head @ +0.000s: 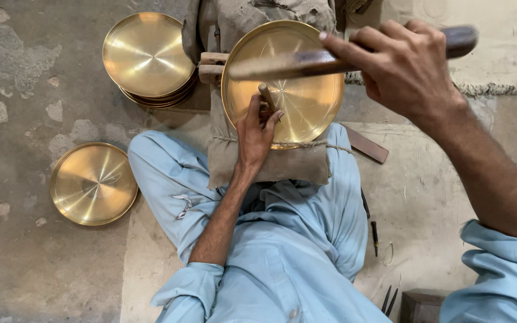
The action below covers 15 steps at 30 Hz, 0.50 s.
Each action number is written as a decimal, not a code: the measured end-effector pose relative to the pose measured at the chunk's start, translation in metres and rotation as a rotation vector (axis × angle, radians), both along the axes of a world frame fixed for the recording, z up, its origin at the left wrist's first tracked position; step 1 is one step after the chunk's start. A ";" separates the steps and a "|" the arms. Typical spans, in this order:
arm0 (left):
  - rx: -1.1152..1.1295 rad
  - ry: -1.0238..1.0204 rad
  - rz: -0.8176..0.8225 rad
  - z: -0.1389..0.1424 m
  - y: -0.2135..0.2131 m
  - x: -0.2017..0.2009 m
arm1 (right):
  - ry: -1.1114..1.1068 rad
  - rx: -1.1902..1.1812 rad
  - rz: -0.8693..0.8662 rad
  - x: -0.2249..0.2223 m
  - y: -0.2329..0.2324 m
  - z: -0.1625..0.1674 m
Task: The person sits cross-legged and uses a wooden mallet and a cylindrical wooden tool to hammer a brass plate resting on a cloth pad. The person repeatedly strikes the plate to create a radial pattern while rotating the plate to work different sections.
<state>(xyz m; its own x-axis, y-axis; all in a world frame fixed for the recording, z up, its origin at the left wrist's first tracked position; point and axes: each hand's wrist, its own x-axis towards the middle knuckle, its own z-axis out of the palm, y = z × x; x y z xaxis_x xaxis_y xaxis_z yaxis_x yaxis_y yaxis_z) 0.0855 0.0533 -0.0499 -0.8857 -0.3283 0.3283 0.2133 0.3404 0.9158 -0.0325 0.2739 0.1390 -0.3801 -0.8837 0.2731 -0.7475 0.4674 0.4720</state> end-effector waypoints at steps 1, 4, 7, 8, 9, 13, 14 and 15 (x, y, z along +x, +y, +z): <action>0.006 -0.008 -0.001 0.000 0.000 0.001 | -0.181 -0.102 -0.048 0.002 0.000 -0.001; 0.030 -0.046 -0.016 0.001 -0.001 0.004 | -0.381 -0.165 -0.149 0.007 0.001 -0.005; 0.044 -0.026 -0.028 0.005 -0.006 0.005 | -0.088 0.080 -0.162 0.006 0.008 -0.013; 0.038 0.029 -0.011 0.007 -0.010 0.007 | -0.131 0.051 -0.167 0.004 0.012 -0.017; 0.032 0.090 0.005 0.010 -0.015 0.007 | -0.170 0.021 -0.171 -0.001 0.015 -0.021; 0.300 0.000 0.094 0.020 -0.059 0.027 | -0.501 -0.464 -0.134 -0.018 0.027 -0.049; 0.390 -0.003 0.062 0.023 -0.072 0.032 | -0.545 -0.536 -0.164 -0.022 0.027 -0.058; 0.480 -0.008 0.030 0.025 -0.084 0.038 | -0.592 -0.607 -0.195 -0.026 0.028 -0.067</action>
<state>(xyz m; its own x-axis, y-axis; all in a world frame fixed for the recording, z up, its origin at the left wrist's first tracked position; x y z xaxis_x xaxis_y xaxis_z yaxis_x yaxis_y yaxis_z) 0.1233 -0.0308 -0.0247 -0.8754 -0.4663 0.1272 0.2026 -0.1149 0.9725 -0.0581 0.3016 0.0717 -0.7380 -0.5537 0.3858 -0.6717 0.6576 -0.3411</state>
